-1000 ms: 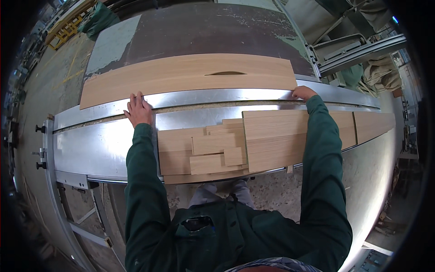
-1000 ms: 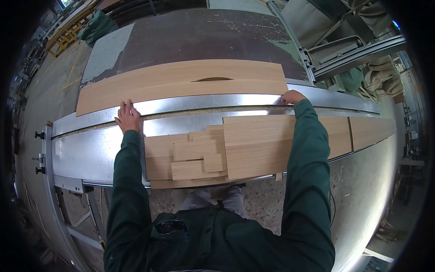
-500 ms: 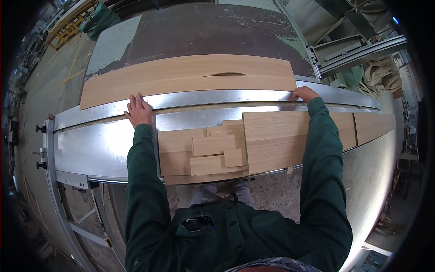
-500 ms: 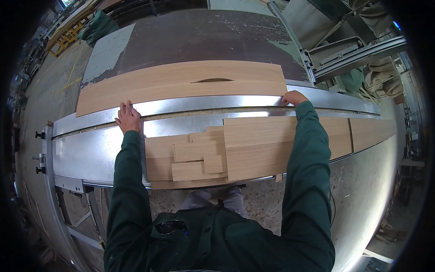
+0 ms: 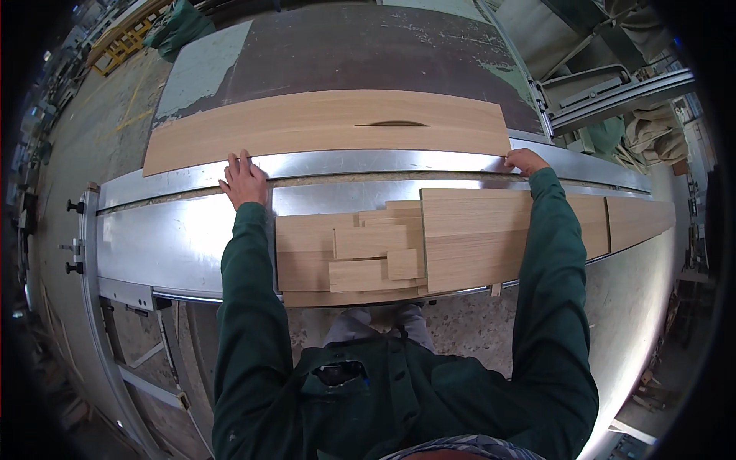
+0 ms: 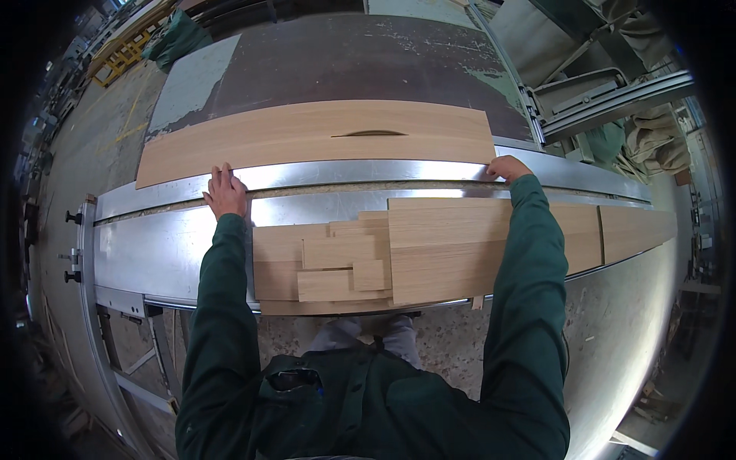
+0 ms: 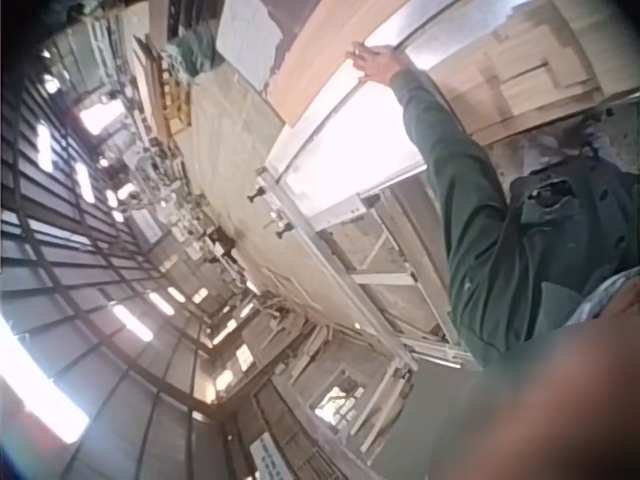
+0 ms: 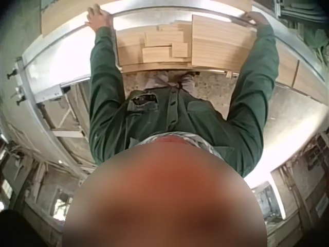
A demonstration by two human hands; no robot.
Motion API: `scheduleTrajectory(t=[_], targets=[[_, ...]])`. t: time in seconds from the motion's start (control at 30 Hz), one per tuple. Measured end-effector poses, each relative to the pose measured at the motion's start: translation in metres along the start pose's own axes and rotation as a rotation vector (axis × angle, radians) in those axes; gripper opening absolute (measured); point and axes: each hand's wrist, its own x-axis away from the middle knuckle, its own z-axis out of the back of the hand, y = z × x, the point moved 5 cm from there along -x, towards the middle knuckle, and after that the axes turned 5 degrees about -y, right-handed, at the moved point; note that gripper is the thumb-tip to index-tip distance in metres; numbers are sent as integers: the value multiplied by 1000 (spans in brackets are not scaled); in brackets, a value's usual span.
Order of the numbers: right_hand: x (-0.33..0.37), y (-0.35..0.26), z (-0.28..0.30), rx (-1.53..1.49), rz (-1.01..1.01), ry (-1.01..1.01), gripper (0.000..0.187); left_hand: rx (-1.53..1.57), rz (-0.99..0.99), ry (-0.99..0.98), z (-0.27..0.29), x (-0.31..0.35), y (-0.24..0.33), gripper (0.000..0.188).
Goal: The recorder picks up a wooden board, positions it on a sliding table saw, cuts it into smaller pieces, and then uses a jointer to plane a piece of wood.
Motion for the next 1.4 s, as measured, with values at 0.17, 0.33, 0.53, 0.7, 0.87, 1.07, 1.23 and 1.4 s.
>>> scheduleTrajectory(t=[0.17, 0.33, 0.53, 0.7, 0.87, 1.07, 1.23, 1.4], targets=[[-1, 2, 1, -3, 29, 11, 24, -19, 1, 3, -2, -1, 0, 45], [3, -3, 0, -34, 32, 25, 21, -21, 1, 15, -2, -2, -1, 44], [1, -2, -1, -65, 58, 29, 18, -19, 0, 10, -1, -1, -1, 45], [-2, 3, 1, -64, 19, 20, 17, -19, -3, 4, -2, -1, 1, 46], [2, -2, -2, -71, -20, -34, 14, -29, -1, 7, -2, -1, -2, 46], [0, 1, 0, -66, 39, 7, 15, -20, -2, 12, -3, -2, 0, 46], [0, -2, -2, -87, 45, 3, 15, -21, 0, 20, -3, -2, -2, 47], [1, -1, -2, -113, 59, -11, 15, -21, -17, 33, -1, -1, 0, 47]])
